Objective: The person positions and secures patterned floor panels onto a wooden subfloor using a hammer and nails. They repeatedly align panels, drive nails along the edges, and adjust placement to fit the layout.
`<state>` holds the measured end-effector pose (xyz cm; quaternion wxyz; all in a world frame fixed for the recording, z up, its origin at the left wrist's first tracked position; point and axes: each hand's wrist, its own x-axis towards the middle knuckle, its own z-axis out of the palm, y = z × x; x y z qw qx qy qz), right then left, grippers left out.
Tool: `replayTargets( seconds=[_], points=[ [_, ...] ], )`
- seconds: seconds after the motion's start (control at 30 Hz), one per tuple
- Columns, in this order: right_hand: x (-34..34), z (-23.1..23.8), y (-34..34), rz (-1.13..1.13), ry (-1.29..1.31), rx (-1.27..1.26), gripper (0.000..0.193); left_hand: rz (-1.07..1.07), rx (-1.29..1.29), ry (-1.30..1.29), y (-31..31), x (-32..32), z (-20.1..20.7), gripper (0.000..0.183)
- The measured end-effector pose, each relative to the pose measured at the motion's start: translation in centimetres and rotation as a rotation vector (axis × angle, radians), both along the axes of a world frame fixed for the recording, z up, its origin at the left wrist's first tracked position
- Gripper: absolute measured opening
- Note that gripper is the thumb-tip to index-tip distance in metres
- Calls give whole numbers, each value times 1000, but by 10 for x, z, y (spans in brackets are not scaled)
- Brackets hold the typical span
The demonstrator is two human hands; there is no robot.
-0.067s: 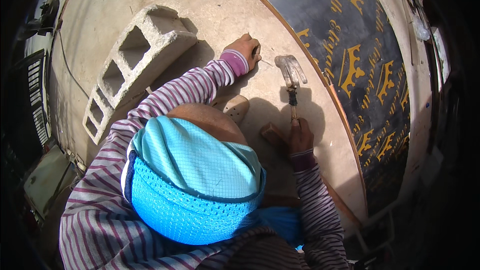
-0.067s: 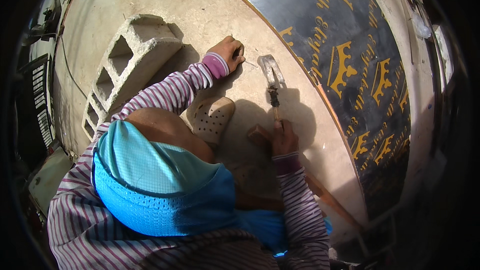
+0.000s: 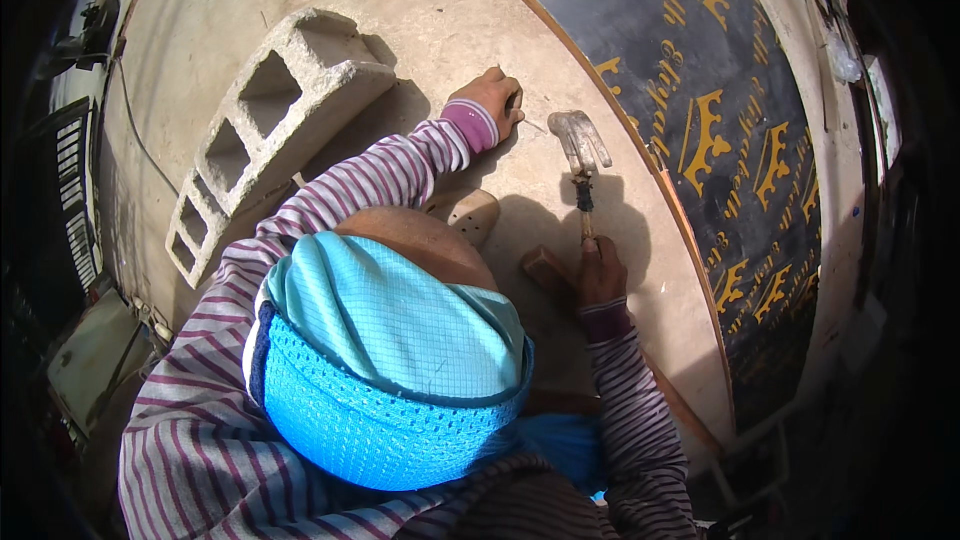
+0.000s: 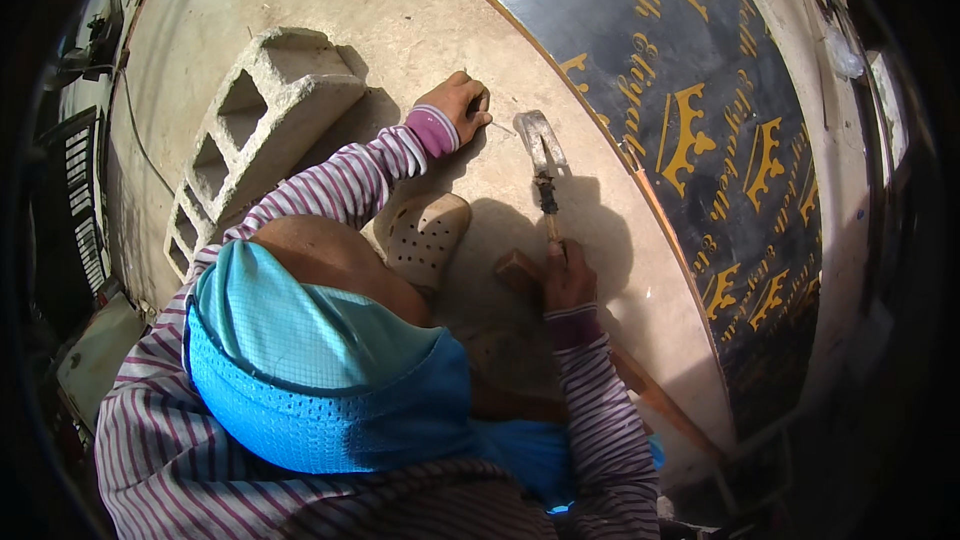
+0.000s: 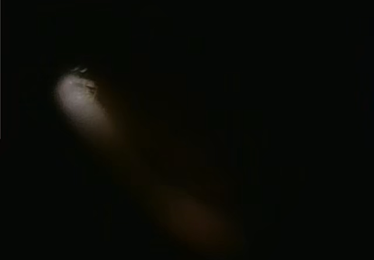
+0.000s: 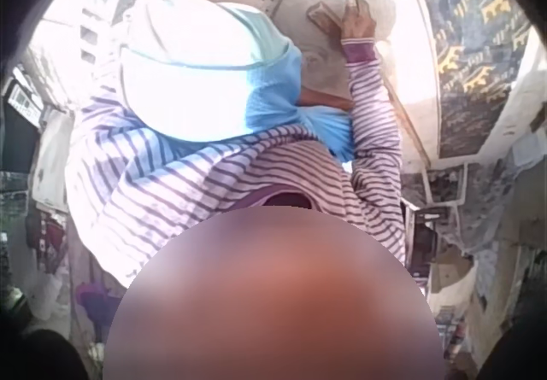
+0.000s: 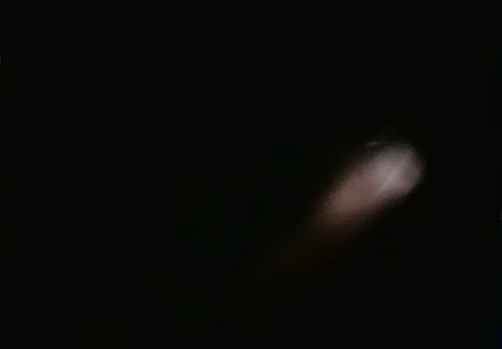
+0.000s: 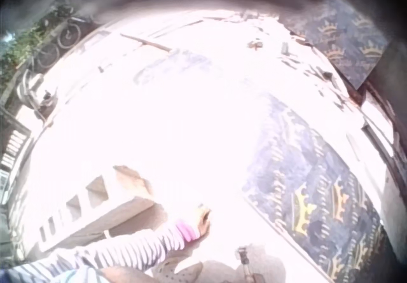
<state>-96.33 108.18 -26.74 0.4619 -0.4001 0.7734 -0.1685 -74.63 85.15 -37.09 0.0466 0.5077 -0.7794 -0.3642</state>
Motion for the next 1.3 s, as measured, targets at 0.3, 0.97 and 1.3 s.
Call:
replayTargets(
  seconds=[0.3,0.97,1.3],
  points=[
    [14,-6,-11,139,129,-54,31,-40,20,-77,-7,0,6,32],
    [-31,1,53,-27,221,70,30,-534,-479,108,5,7,7,21],
    [-20,15,34,-197,-9,32,28,659,-9,748,-109,-30,29,23]
  ],
)
